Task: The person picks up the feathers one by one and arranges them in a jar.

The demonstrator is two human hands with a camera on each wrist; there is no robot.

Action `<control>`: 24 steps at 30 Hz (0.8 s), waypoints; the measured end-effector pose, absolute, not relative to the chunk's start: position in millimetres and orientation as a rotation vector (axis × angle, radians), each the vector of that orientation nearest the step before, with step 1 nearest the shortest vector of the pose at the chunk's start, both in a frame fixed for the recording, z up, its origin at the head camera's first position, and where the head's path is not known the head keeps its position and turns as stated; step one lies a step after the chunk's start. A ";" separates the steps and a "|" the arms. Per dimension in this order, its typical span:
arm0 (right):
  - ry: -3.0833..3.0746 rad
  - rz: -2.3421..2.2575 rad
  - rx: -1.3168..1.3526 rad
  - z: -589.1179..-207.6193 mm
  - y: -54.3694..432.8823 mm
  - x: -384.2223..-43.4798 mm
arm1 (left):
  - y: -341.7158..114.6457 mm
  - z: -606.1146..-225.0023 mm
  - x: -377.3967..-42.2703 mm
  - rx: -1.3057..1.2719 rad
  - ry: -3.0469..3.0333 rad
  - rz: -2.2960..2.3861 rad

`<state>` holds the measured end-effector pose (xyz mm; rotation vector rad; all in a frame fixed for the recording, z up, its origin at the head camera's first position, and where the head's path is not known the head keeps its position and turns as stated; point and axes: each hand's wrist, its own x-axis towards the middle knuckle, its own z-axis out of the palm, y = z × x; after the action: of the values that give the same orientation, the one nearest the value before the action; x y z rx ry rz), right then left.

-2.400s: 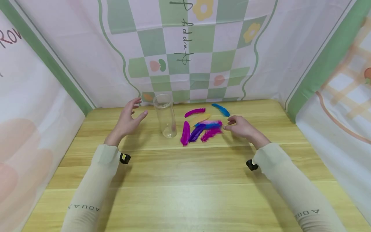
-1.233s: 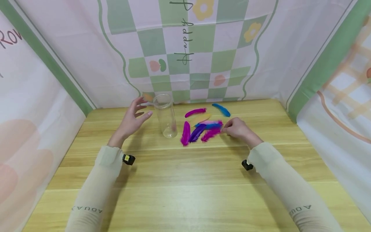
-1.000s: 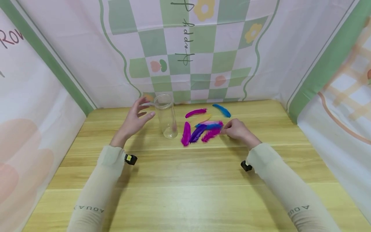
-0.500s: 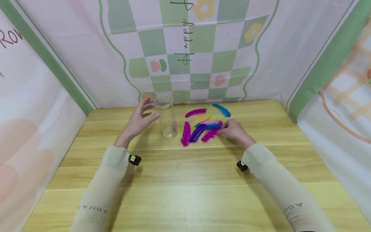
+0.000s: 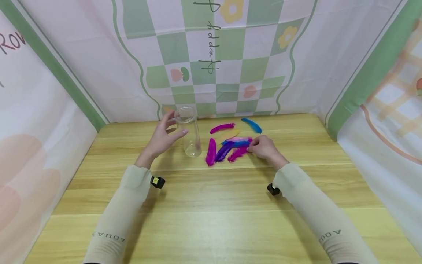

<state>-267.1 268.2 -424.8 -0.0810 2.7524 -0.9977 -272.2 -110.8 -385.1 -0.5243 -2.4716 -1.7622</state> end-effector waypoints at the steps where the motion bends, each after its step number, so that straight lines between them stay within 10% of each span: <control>1: 2.751 -1.005 -0.078 -424.9 268.0 -267.4 | -109.8 -384.9 -272.2 -0.518 -2.477 -1.754; 24: 2.629 -1.221 -0.118 -418.5 267.0 -267.0 | -92.2 -384.6 -274.9 -0.462 -2.514 -1.676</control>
<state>-267.0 267.0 -418.5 -0.1178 2.6287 -1.2209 -274.9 -92.2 -384.6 -0.4616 -2.5138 -1.6762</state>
